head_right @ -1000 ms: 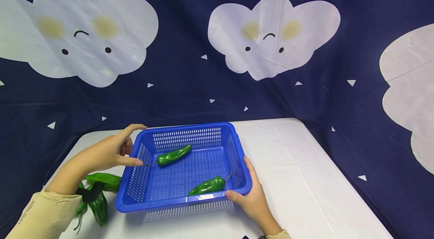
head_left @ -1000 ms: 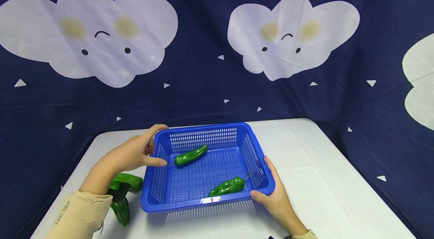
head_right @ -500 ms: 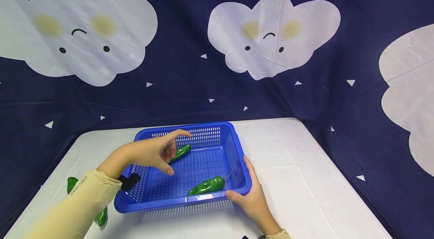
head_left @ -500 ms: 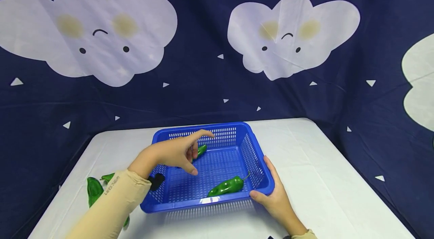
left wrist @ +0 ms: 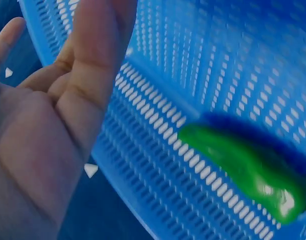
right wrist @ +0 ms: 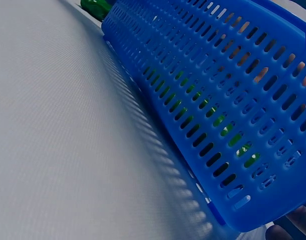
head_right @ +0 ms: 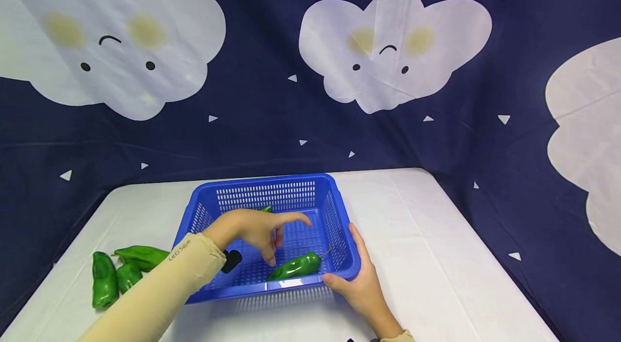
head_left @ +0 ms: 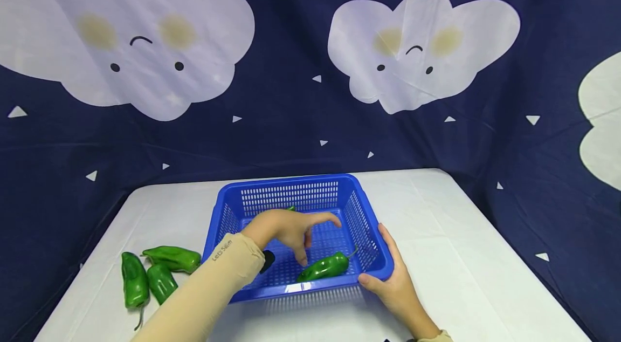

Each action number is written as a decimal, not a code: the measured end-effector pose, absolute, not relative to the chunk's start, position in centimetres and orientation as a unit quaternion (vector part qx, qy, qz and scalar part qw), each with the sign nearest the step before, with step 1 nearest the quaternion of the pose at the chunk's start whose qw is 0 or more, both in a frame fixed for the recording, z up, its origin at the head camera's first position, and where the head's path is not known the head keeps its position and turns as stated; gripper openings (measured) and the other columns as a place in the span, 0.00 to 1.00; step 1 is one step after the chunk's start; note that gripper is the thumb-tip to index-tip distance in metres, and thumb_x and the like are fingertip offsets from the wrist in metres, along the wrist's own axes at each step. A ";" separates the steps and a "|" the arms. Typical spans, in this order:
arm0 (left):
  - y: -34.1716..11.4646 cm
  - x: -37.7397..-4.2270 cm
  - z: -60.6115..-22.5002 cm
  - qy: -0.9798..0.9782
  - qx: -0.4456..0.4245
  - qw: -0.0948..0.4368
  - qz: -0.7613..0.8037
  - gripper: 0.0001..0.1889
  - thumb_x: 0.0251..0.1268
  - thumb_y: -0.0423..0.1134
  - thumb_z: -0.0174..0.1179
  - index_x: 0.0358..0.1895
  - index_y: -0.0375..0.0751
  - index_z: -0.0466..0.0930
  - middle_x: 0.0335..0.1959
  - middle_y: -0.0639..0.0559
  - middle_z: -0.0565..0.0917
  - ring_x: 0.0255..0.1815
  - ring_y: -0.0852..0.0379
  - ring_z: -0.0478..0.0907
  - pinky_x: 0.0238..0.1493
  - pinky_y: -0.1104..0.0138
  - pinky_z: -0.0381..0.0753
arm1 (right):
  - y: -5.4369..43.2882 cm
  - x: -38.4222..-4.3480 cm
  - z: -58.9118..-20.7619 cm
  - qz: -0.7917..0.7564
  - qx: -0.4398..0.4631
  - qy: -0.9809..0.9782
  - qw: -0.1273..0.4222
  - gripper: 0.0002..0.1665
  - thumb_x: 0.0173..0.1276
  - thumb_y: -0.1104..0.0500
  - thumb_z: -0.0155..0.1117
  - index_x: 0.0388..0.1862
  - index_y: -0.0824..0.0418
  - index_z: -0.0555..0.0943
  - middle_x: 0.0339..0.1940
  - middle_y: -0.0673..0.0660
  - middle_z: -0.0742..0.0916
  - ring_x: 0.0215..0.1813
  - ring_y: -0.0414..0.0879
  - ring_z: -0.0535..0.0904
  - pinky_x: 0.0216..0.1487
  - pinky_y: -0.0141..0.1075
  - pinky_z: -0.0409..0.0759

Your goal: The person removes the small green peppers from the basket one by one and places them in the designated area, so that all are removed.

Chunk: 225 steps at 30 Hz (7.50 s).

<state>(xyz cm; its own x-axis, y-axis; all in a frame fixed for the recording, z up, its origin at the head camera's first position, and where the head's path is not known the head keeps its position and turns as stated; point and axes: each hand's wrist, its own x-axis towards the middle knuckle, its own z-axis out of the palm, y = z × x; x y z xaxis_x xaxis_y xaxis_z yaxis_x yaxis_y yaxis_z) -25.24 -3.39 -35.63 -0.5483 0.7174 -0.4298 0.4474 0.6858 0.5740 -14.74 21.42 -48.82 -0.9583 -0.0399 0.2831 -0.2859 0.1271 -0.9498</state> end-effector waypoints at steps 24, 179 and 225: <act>0.5 -23.9 -38.4 0.876 0.374 0.303 -0.005 0.51 0.40 0.32 0.78 0.63 0.84 0.63 0.61 0.58 0.75 0.48 0.55 0.73 0.46 0.62 0.79 | 21.4 -14.6 -48.5 0.647 0.106 -0.750 0.091 0.65 0.54 0.69 0.74 0.82 0.50 0.45 0.79 0.68 0.59 0.67 0.33 0.72 0.61 0.28 0.76; -1.7 -28.8 -43.1 0.878 0.228 0.313 0.283 0.45 0.50 0.50 0.76 0.67 0.48 0.55 0.32 0.51 0.76 0.22 0.57 0.70 0.24 0.70 0.69 | 21.3 -14.9 -48.6 0.658 0.089 -0.743 0.080 0.63 0.56 0.70 0.71 0.82 0.46 0.45 0.78 0.66 0.61 0.67 0.43 0.74 0.58 0.31 0.80; -1.7 -28.9 -43.0 0.874 0.225 0.321 0.289 0.46 0.52 0.49 0.75 0.69 0.48 0.54 0.31 0.50 0.75 0.22 0.57 0.69 0.24 0.70 0.68 | 21.3 -14.7 -48.6 0.646 0.092 -0.753 0.085 0.62 0.59 0.69 0.70 0.82 0.46 0.44 0.78 0.69 0.59 0.64 0.34 0.72 0.58 0.29 0.79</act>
<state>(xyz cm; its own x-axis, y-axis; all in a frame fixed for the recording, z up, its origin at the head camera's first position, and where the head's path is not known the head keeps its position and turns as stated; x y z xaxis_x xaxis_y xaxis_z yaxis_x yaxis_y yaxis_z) -28.88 -1.74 -42.97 -0.6931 0.5784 -0.4302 0.2084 0.7321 0.6485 -14.70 21.30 -48.64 -0.9686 -0.0281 0.2468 -0.2483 0.1475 -0.9574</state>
